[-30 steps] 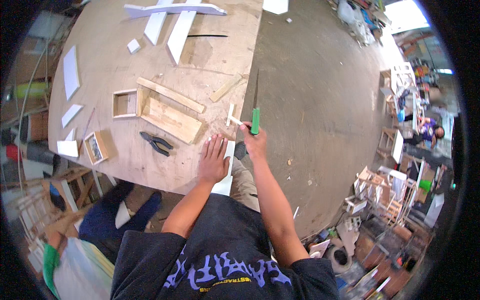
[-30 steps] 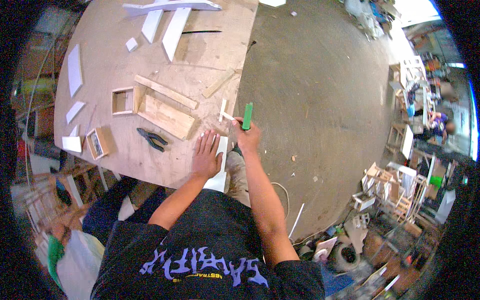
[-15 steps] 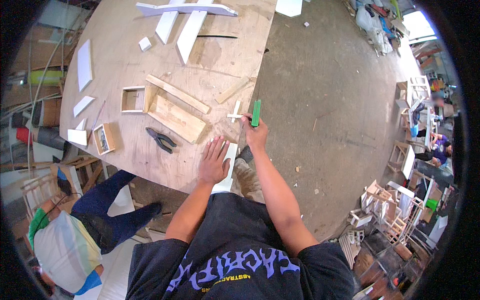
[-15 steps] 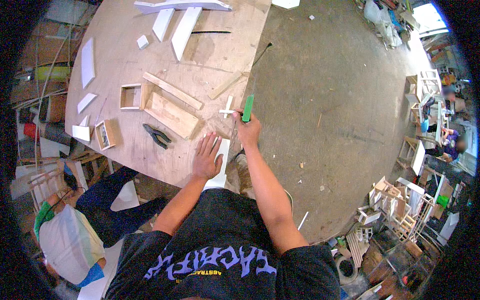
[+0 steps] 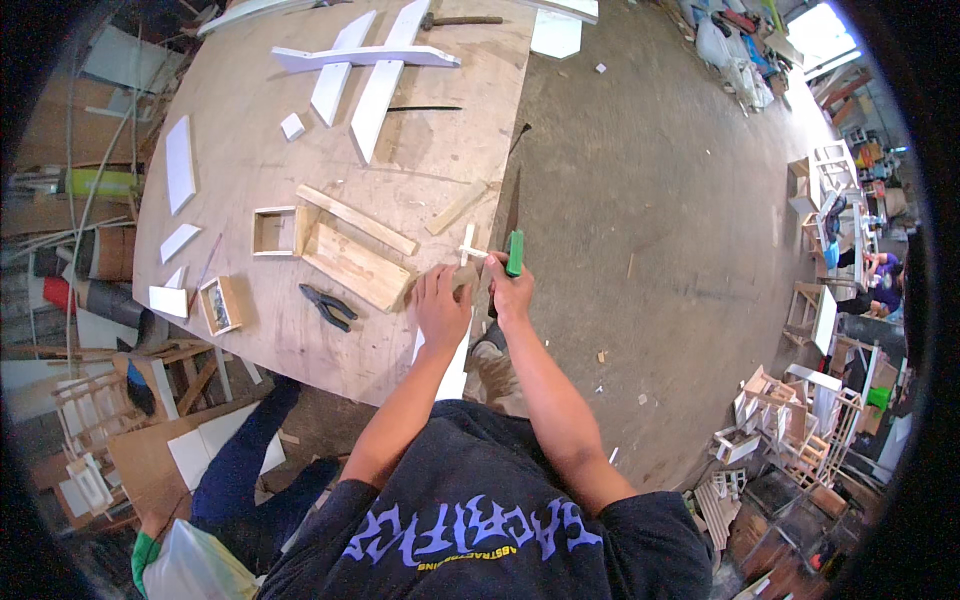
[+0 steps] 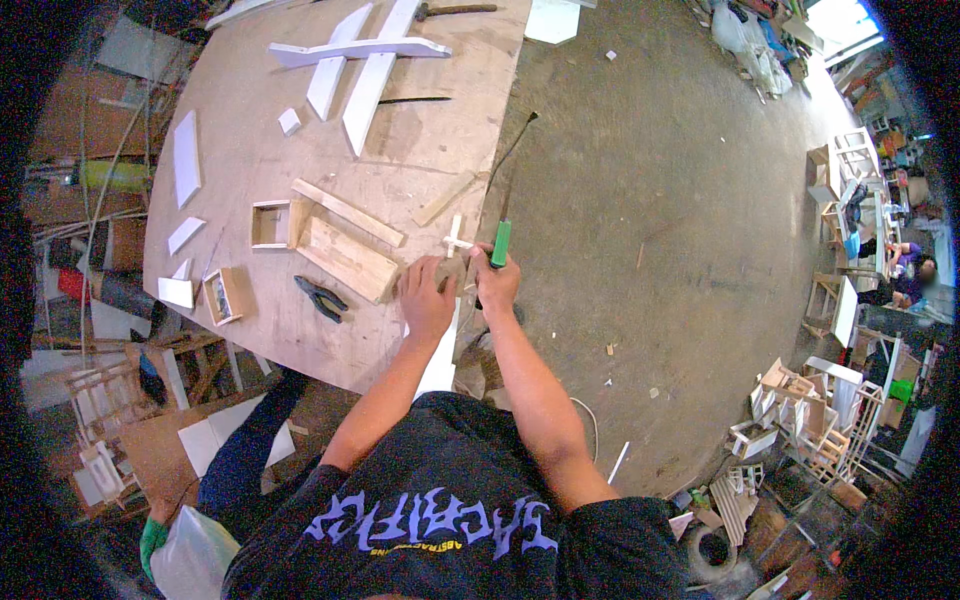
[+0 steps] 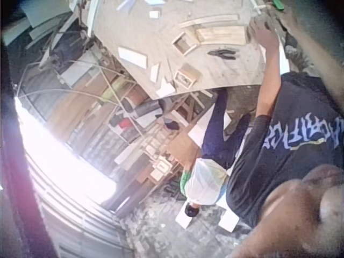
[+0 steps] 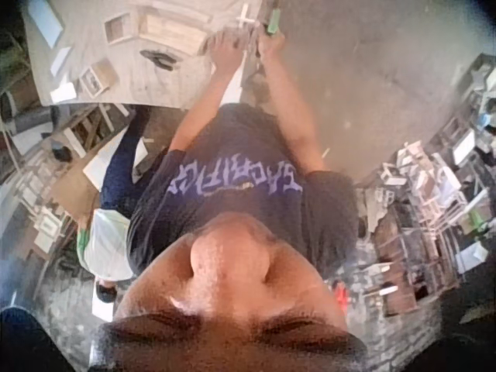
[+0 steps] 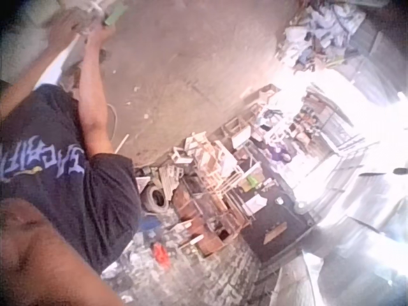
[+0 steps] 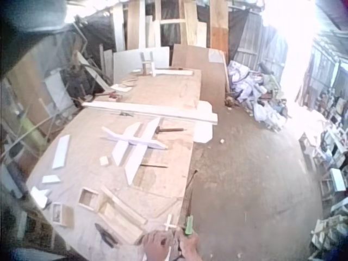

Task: The person assembles a model airplane by hammering parts together and sawing white foam and wood pieces to size on a workbench.

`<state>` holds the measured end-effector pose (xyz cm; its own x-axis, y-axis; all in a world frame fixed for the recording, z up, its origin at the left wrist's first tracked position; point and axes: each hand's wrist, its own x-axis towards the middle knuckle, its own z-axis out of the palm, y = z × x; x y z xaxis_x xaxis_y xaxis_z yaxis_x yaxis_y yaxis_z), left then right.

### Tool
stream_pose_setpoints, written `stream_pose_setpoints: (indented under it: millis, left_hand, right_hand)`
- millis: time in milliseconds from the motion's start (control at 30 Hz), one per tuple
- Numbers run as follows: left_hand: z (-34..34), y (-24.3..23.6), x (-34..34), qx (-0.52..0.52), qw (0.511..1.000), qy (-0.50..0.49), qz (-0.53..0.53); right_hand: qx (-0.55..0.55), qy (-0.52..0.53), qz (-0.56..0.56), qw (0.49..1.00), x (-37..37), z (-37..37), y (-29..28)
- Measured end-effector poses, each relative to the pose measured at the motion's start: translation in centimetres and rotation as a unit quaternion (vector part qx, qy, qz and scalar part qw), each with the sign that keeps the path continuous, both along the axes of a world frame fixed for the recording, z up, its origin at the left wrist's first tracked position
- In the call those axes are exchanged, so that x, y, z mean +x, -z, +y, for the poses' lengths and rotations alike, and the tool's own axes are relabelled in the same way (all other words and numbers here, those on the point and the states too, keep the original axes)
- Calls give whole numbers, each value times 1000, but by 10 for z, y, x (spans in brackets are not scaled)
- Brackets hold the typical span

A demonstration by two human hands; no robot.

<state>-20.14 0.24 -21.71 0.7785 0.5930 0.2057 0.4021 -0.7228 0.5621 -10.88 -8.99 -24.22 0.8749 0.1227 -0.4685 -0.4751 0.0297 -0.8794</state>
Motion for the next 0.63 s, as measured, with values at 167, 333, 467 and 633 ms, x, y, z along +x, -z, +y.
stream_pose_setpoints:
  millis: [167, 333, 467, 633]
  left_hand:
    - [15, 11, 34, 3, 999, -17, 30]
    - [28, 20, 34, -8, 1000, 15, -16]
    - [36, 22, 32, -87, 996, 4, 0]
    - [45, 5, 35, -219, 971, -28, 89]
  right_hand:
    - [26, 55, 26, 998, 1, -3, -1]
    - [30, 64, 33, 997, 2, -12, -10]
    - [-13, 32, 16, 999, 0, -10, -6]
    - [-85, -42, -39, 995, 2, -4, 25]
